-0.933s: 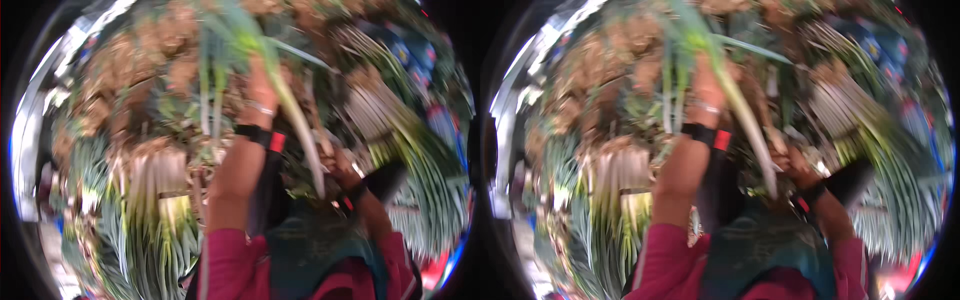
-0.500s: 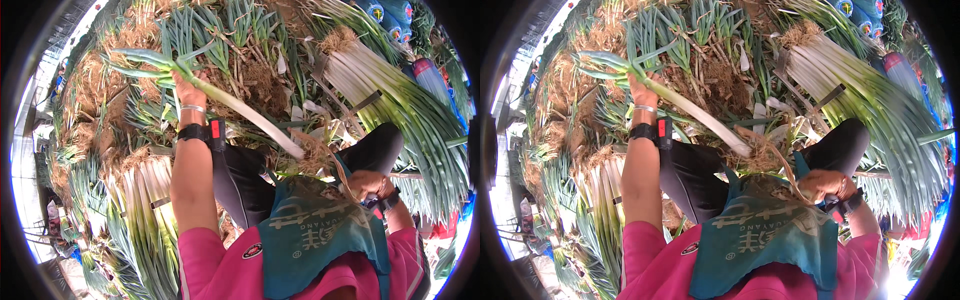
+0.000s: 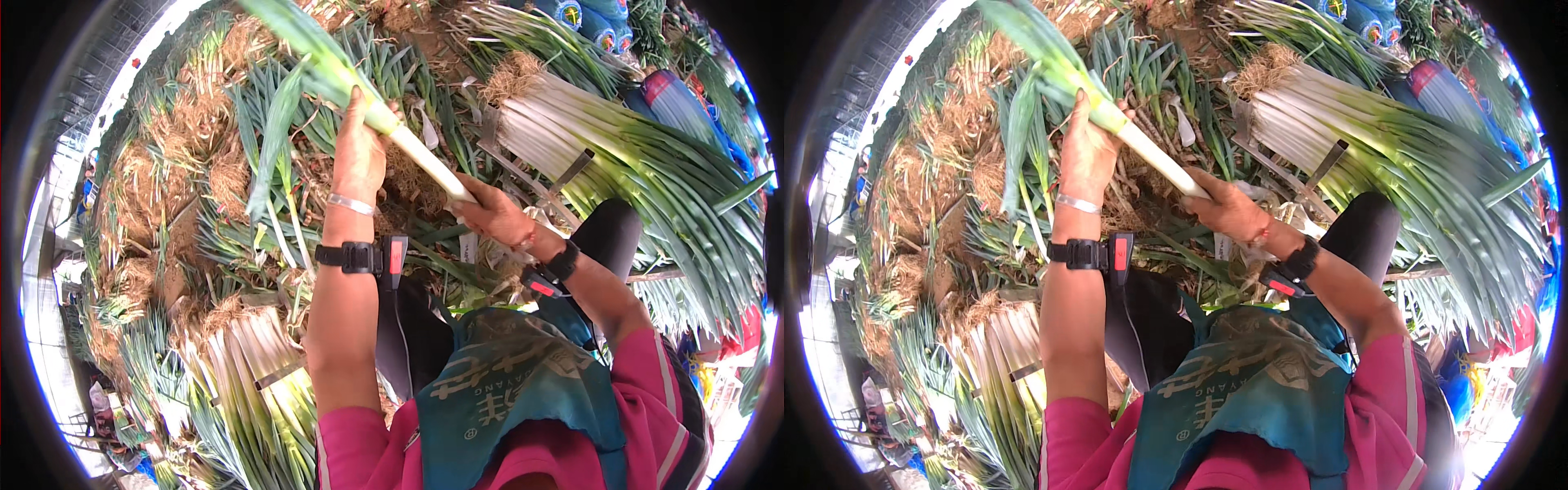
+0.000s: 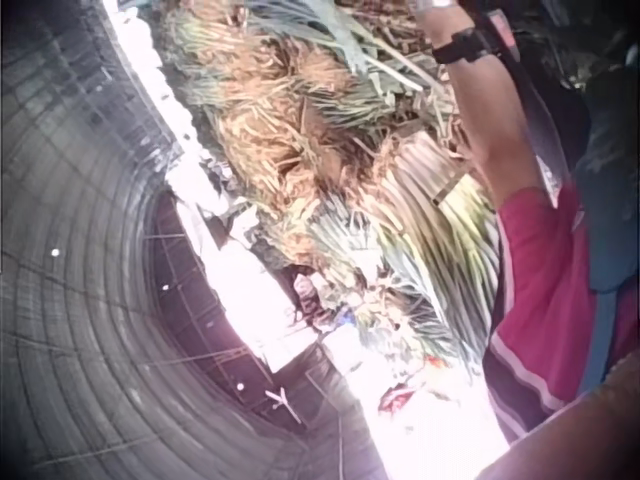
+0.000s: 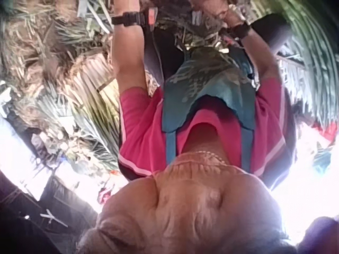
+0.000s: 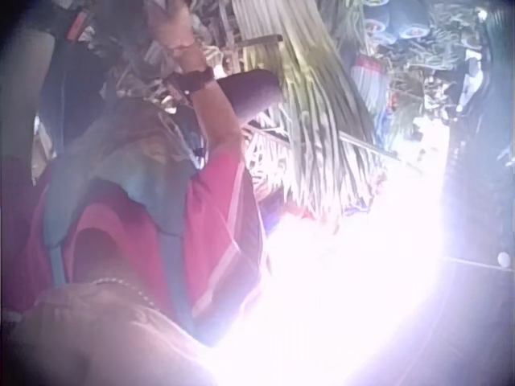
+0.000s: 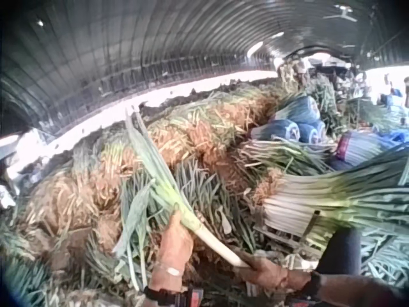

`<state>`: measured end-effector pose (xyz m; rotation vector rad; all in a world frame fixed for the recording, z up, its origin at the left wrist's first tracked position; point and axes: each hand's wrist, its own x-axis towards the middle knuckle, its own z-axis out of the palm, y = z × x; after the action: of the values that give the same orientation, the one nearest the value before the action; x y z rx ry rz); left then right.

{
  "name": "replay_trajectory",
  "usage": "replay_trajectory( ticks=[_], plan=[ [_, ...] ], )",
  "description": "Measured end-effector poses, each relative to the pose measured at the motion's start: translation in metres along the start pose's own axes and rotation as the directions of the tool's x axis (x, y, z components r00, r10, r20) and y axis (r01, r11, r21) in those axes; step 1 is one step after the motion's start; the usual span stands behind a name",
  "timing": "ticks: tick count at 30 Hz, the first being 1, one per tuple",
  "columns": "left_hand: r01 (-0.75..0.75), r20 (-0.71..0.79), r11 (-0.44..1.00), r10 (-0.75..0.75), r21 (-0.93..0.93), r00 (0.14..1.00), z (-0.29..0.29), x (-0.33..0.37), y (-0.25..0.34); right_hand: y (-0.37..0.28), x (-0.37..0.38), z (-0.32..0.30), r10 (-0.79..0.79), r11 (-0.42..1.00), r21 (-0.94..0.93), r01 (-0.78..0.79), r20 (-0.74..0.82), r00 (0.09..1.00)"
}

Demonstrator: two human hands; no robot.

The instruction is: The person peels the outer layers from leeks by hand, one at a time, and places each cleaned leek onto a stack on a metal rack.

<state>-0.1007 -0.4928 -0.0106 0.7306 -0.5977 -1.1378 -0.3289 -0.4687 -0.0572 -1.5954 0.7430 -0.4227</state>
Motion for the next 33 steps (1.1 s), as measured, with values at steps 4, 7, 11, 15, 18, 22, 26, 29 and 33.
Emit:
replay_trajectory(
  ticks=[4,7,11,15,18,22,26,29,33],
  plan=[
    [0.164,0.169,0.983,-0.148,-0.085,0.975,0.005,-0.004,0.003,0.011,-0.017,-0.018,-0.035,0.826,0.554,-0.104,0.236,0.971],
    [0.161,0.242,0.952,-0.097,-0.261,0.965,0.007,-0.006,-0.002,-0.005,-0.01,-0.023,-0.097,0.992,0.1,0.073,0.254,0.962],
    [0.268,0.389,0.915,-0.138,-0.302,0.911,0.002,0.002,-0.005,-0.031,0.026,-0.019,-0.205,0.974,0.088,0.21,-0.064,0.977],
    [0.265,0.264,0.933,-0.199,-0.244,0.944,0.001,-0.001,-0.009,-0.048,0.057,-0.014,-0.122,0.971,0.198,0.133,-0.065,0.99],
    [0.246,0.245,0.911,-0.168,-0.331,0.955,0.012,-0.007,-0.012,-0.051,0.066,-0.01,-0.105,0.954,0.276,0.121,-0.074,0.992],
    [0.241,0.267,0.921,-0.16,-0.305,0.95,0.003,-0.004,-0.011,-0.045,0.071,-0.007,-0.064,0.908,0.409,0.091,-0.078,0.995],
    [0.264,0.269,0.919,-0.185,-0.293,0.945,0.001,-0.002,-0.012,-0.036,0.063,-0.003,-0.27,0.85,0.435,0.298,-0.126,0.955],
    [0.231,0.195,0.944,-0.188,-0.236,0.963,-0.003,-0.002,-0.012,-0.027,0.045,0.001,-0.413,0.781,0.462,0.42,-0.123,0.903],
    [0.292,-0.006,0.915,-0.306,-0.279,0.952,-0.022,0.003,-0.008,-0.03,0.006,0.006,-0.371,0.318,0.917,0.239,-0.111,0.922]
  ],
)
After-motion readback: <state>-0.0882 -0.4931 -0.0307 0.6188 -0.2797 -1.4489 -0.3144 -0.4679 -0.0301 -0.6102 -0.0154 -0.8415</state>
